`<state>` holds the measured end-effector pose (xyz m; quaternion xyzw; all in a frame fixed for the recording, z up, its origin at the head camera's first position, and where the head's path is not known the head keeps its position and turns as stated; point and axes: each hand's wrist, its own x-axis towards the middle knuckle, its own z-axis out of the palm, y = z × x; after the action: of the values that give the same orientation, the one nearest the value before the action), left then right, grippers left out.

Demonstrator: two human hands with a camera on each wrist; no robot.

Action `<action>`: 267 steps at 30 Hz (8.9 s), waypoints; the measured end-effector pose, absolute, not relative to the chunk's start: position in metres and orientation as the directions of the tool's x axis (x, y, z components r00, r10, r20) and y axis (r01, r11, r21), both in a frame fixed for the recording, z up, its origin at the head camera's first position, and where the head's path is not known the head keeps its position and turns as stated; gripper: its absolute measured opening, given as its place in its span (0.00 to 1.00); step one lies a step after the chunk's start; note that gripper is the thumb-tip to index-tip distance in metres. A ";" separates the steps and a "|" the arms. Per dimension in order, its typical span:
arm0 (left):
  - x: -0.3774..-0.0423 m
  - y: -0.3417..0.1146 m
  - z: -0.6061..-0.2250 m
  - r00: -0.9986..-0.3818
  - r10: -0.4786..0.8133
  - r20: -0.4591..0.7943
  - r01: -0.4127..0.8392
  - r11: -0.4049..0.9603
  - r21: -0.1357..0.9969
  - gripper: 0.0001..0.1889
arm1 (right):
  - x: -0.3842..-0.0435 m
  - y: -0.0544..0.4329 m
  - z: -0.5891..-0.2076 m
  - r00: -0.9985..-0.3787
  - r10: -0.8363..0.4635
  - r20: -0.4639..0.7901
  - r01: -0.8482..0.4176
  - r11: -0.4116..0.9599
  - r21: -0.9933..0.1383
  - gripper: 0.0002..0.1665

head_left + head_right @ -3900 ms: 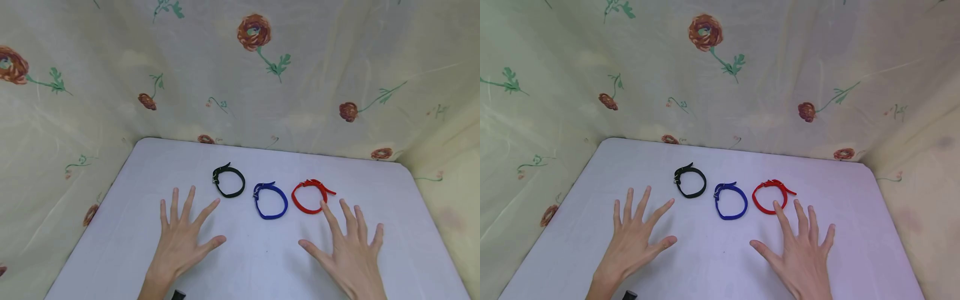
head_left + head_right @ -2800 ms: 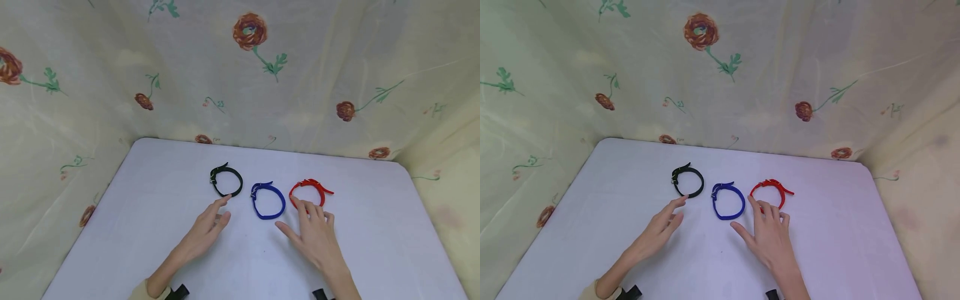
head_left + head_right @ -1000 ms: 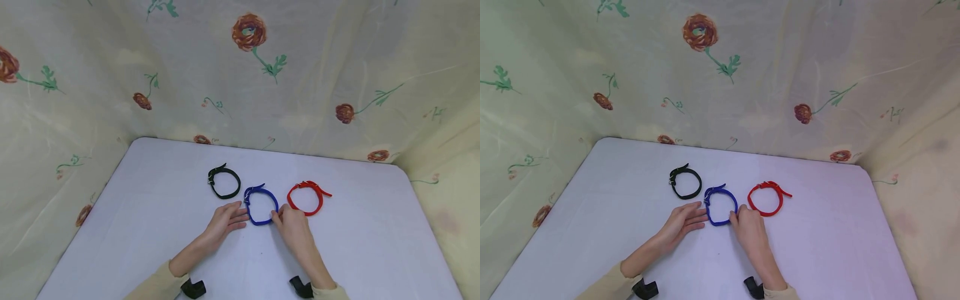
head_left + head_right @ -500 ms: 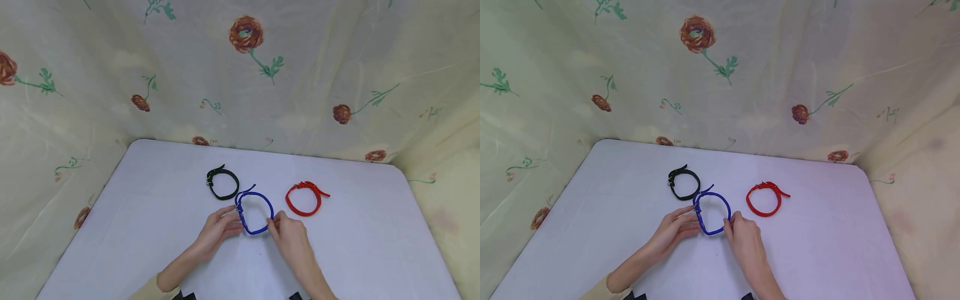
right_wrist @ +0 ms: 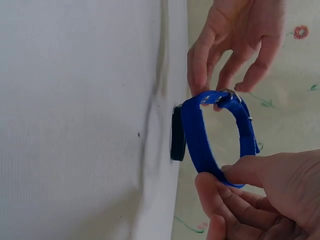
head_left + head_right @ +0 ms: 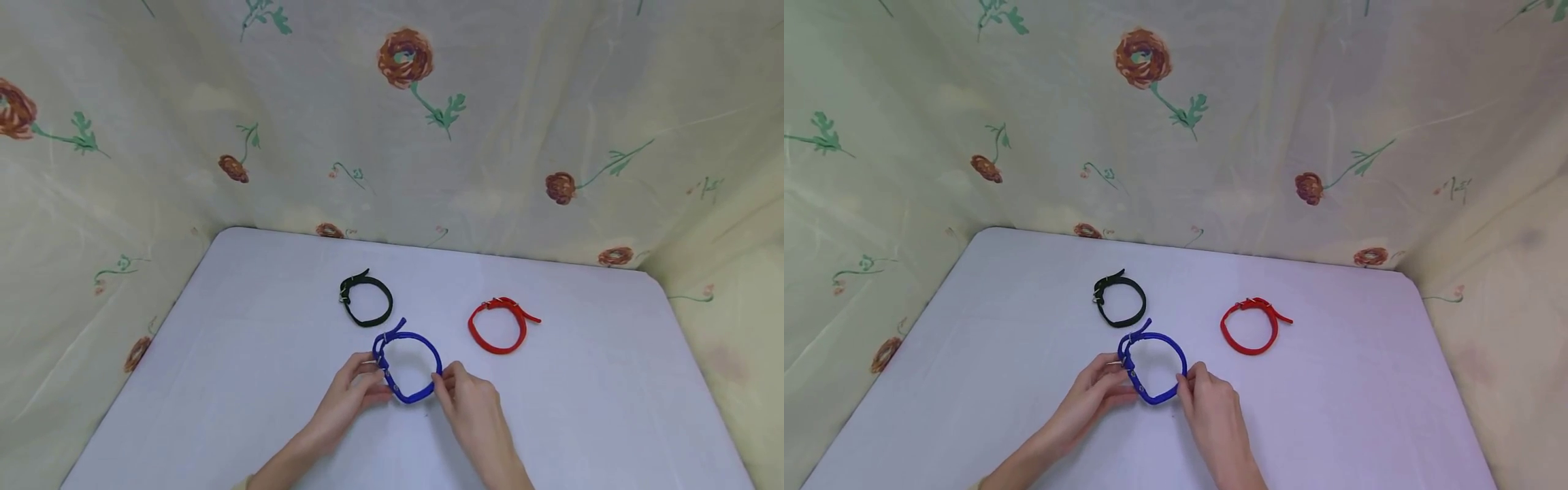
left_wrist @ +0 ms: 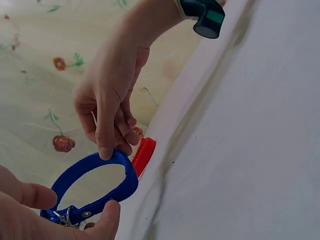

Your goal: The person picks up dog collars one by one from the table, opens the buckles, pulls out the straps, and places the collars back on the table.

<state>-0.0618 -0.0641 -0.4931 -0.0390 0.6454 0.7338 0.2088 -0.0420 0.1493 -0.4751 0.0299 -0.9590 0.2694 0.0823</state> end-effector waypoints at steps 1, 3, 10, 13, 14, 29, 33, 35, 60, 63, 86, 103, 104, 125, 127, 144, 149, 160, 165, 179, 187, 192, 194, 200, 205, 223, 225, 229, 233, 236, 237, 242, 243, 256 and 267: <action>-0.060 -0.064 -0.493 -0.917 0.245 -0.315 -0.340 -0.067 0.938 0.25 | -0.041 0.148 -0.475 -0.987 -0.009 0.162 -0.092 0.853 -0.513 0.09; -0.058 -0.065 -0.492 -0.930 0.224 -0.290 -0.299 -0.009 0.954 0.24 | -0.038 0.146 -0.474 -0.990 -0.002 0.140 -0.074 0.854 -0.515 0.09; -0.053 -0.065 -0.488 -0.969 0.198 -0.150 -0.092 0.274 0.957 0.21 | -0.033 0.143 -0.472 -0.991 -0.008 0.136 -0.078 0.854 -0.514 0.08; -0.050 -0.064 -0.487 -0.979 0.183 -0.088 -0.025 0.320 0.947 0.19 | -0.031 0.142 -0.471 -0.993 -0.007 0.120 -0.068 0.854 -0.517 0.08; -0.049 -0.063 -0.487 -0.982 0.175 -0.068 -0.007 0.326 0.945 0.18 | -0.030 0.142 -0.470 -0.994 -0.008 0.109 -0.064 0.855 -0.515 0.07; -0.037 -0.065 -0.485 -0.979 0.139 0.147 0.200 0.536 0.820 0.05 | -0.027 0.148 -0.457 -1.000 -0.012 0.000 -0.009 0.826 -0.563 0.30; -0.034 -0.065 -0.483 -0.970 0.182 0.161 0.237 0.562 0.793 0.09 | -0.029 0.153 -0.455 -0.983 -0.129 0.134 -0.186 0.688 -0.701 0.33; -0.033 -0.065 -0.482 -0.963 0.210 0.170 0.262 0.567 0.781 0.11 | -0.030 0.153 -0.459 -0.959 -0.188 0.210 -0.282 0.630 -0.723 0.30; -0.028 -0.062 -0.473 -0.943 0.258 0.212 0.299 0.372 0.879 0.08 | -0.034 0.142 -0.470 -0.945 -0.257 0.200 -0.286 0.358 -0.889 0.15; -0.027 -0.061 -0.472 -0.951 0.212 0.226 0.294 0.390 0.873 0.08 | -0.033 0.141 -0.470 -0.947 -0.250 0.204 -0.284 0.348 -0.893 0.15; -0.025 -0.061 -0.469 -0.979 0.150 0.140 0.176 0.257 0.950 0.06 | -0.030 0.145 -0.461 -0.963 -0.188 0.191 -0.245 0.326 -0.913 0.12; -0.027 -0.060 -0.474 -0.973 0.203 0.108 0.137 0.133 0.982 0.08 | -0.032 0.152 -0.462 -0.967 -0.179 0.184 -0.228 0.270 -0.936 0.11; -0.027 -0.061 -0.474 -0.969 0.222 0.108 0.141 0.138 0.980 0.08 | -0.032 0.152 -0.462 -0.965 -0.183 0.190 -0.235 0.269 -0.934 0.11; -0.029 -0.060 -0.476 -0.927 0.283 0.245 0.305 0.189 0.933 0.05 | -0.029 0.148 -0.457 -0.935 -0.255 0.245 -0.325 0.343 -0.881 0.09; -0.028 -0.059 -0.476 -0.929 0.269 0.255 0.309 0.179 0.934 0.05 | -0.028 0.148 -0.456 -0.935 -0.257 0.243 -0.326 0.356 -0.876 0.10; -0.024 -0.057 -0.473 -0.976 0.196 0.099 0.122 0.111 0.986 0.06 | -0.024 0.149 -0.454 -0.947 -0.222 0.232 -0.306 0.405 -0.861 0.10; -0.024 -0.058 -0.473 -0.975 0.205 0.086 0.089 0.007 0.996 0.07 | -0.025 0.154 -0.453 -0.957 -0.198 0.210 -0.275 0.411 -0.869 0.11; -0.023 -0.059 -0.474 -0.967 0.217 0.132 0.141 0.023 0.990 0.11 | -0.024 0.156 -0.453 -0.970 -0.183 0.161 -0.220 0.377 -0.900 0.12; -0.022 -0.061 -0.474 -0.965 0.216 0.147 0.157 0.028 0.987 0.10 | -0.022 0.155 -0.450 -0.972 -0.201 0.118 -0.177 0.306 -0.936 0.11; -0.021 -0.058 -0.477 -0.962 0.225 0.154 0.166 0.035 0.985 0.17 | -0.019 0.150 -0.449 -0.976 -0.191 0.101 -0.133 0.158 -0.978 0.10; -0.025 -0.061 -0.478 -0.973 0.201 0.109 0.115 0.021 0.993 0.13 | -0.017 0.143 -0.446 -0.991 -0.134 0.028 -0.046 0.135 -0.990 0.11; -0.025 -0.062 -0.477 -0.979 0.164 0.121 0.130 0.046 0.990 0.12 | -0.014 0.135 -0.449 -0.980 -0.085 0.181 -0.199 0.359 -0.912 0.11; -0.025 -0.062 -0.476 -0.976 0.161 0.145 0.158 0.066 0.985 0.12 | -0.013 0.133 -0.451 -0.972 -0.074 0.225 -0.235 0.419 -0.877 0.12; -0.024 -0.062 -0.472 -0.969 0.152 0.197 0.214 0.106 0.971 0.12 | -0.014 0.129 -0.452 -0.968 -0.015 0.252 -0.234 0.421 -0.876 0.12; -0.024 -0.061 -0.473 -0.956 0.171 0.240 0.264 0.136 0.955 0.12 | -0.015 0.127 -0.455 -0.949 -0.074 0.308 -0.311 0.395 -0.865 0.12; -0.020 -0.052 -0.475 -0.922 0.262 0.284 0.363 0.337 0.869 0.13 | -0.014 0.121 -0.451 -0.986 -0.026 0.168 -0.159 0.482 -0.861 0.16; -0.019 -0.051 -0.475 -0.928 0.267 0.261 0.345 0.348 0.872 0.14 | -0.014 0.122 -0.452 -0.984 -0.030 0.174 -0.167 0.481 -0.860 0.16; -0.017 -0.050 -0.474 -0.934 0.264 0.240 0.327 0.362 0.873 0.13 | -0.015 0.124 -0.451 -0.987 -0.045 0.156 -0.159 0.461 -0.873 0.16; -0.016 -0.050 -0.473 -0.937 0.259 0.233 0.317 0.355 0.879 0.12 | -0.015 0.125 -0.450 -0.986 -0.063 0.152 -0.165 0.447 -0.879 0.17; -0.016 -0.049 -0.474 -0.938 0.257 0.234 0.316 0.345 0.884 0.12 | -0.015 0.126 -0.449 -0.987 -0.068 0.146 -0.161 0.439 -0.884 0.18; -0.016 -0.049 -0.474 -0.937 0.256 0.240 0.319 0.340 0.884 0.12 | -0.015 0.126 -0.449 -0.987 -0.068 0.146 -0.161 0.435 -0.886 0.18; -0.017 -0.047 -0.475 -0.933 0.251 0.259 0.333 0.320 0.887 0.11 | -0.015 0.127 -0.449 -0.989 -0.059 0.139 -0.151 0.427 -0.892 0.19; -0.017 -0.047 -0.475 -0.933 0.251 0.257 0.330 0.316 0.890 0.11 | -0.015 0.127 -0.449 -0.989 -0.056 0.134 -0.144 0.429 -0.892 0.19; -0.016 -0.046 -0.474 -0.956 0.223 0.193 0.262 0.343 0.902 0.10 | -0.016 0.129 -0.447 -0.998 0.022 0.055 -0.042 0.400 -0.916 0.19; -0.016 -0.047 -0.474 -0.974 0.209 0.091 0.148 0.273 0.951 0.09 | -0.015 0.131 -0.444 -1.000 -0.010 -0.027 0.021 0.390 -0.921 0.13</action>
<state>-0.0159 -0.0466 -0.4737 0.1117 0.7975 0.5924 0.0258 -0.0148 0.1310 -0.4435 -0.0032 -0.8336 0.5522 -0.0139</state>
